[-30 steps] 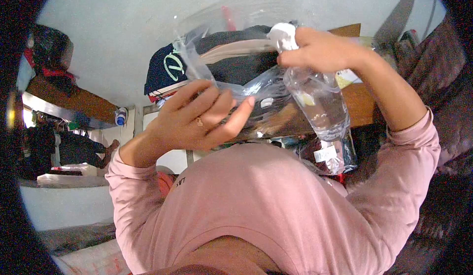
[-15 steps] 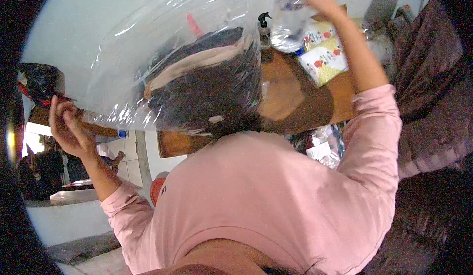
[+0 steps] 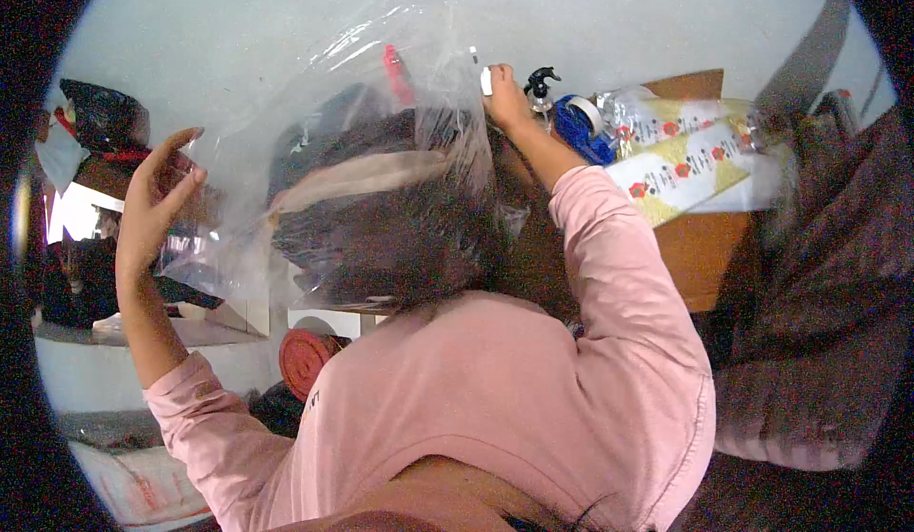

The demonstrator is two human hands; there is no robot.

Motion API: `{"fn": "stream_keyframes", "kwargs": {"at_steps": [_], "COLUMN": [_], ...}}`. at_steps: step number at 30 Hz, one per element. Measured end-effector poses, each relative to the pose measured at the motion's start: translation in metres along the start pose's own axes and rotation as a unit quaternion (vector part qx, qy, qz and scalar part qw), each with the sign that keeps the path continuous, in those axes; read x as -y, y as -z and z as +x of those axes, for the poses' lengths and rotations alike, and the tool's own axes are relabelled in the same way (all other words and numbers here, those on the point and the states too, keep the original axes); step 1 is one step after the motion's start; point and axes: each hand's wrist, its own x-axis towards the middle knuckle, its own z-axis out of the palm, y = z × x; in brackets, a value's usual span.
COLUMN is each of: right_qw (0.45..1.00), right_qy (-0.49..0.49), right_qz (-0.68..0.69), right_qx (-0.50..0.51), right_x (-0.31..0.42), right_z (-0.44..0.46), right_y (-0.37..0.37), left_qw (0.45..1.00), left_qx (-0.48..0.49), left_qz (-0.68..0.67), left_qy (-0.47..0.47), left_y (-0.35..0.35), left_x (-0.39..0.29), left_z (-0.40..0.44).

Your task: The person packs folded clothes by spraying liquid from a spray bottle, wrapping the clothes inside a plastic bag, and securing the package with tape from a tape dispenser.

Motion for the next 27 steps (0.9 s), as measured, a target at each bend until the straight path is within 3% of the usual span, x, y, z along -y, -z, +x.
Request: {"fn": "stream_keyframes", "kwargs": {"at_steps": [2,6,9,11,13,15,17,19,20,21,24,25,26,27], "right_qw": [0.997,0.996,0.997,0.996,0.996,0.94,0.911,0.97,0.963,0.928,0.943,0.969,0.983,0.982], "right_qy": [-0.029,-0.045,-0.042,0.053,0.011,-0.018,0.022,0.132,0.18,0.153,0.129,0.13,0.13,0.151], "right_qz": [0.008,0.076,0.035,-0.071,0.082,0.339,0.39,0.099,-0.053,-0.101,-0.107,-0.112,-0.116,-0.09], "right_qx": [-0.067,-0.026,0.062,0.014,-0.032,0.018,0.134,0.18,0.195,0.325,0.288,0.177,0.064,0.069], "right_x": [0.0,-0.005,0.018,-0.006,0.039,0.116,0.154,0.201,0.231,0.268,0.263,0.256,0.255,0.281], "right_z": [0.006,0.014,0.016,0.023,0.043,0.057,0.086,0.081,0.075,0.062,0.097,0.111,0.125,0.107], "right_y": [-0.006,-0.004,0.033,0.039,0.119,0.224,0.282,0.288,0.289,0.302,0.327,0.35,0.378,0.405], "left_qw": [0.999,0.995,0.987,0.984,0.981,0.979,0.977,0.974,0.978,0.982,0.993,0.995,0.989,0.977], "left_qx": [-0.014,-0.073,-0.106,-0.111,-0.119,-0.114,-0.099,-0.078,-0.069,-0.061,-0.02,-0.003,-0.053,-0.101], "left_qz": [0.037,0.069,0.112,0.128,0.132,0.122,0.124,0.14,0.133,0.126,0.088,0.072,0.052,0.032], "left_qy": [0.031,0.003,-0.041,-0.054,-0.075,-0.114,-0.142,-0.161,-0.144,-0.128,-0.081,-0.064,-0.126,-0.186], "left_y": [0.001,0.01,0.01,0.012,0.013,0.011,0.01,0.011,0.012,0.013,0.027,0.032,0.041,0.05], "left_x": [-0.003,0.004,0.009,0.016,0.027,0.028,0.026,0.024,0.023,0.021,0.028,0.032,0.044,0.06], "left_z": [0.008,0.022,0.027,0.03,0.037,0.046,0.054,0.06,0.06,0.059,0.052,0.049,0.05,0.051]}}
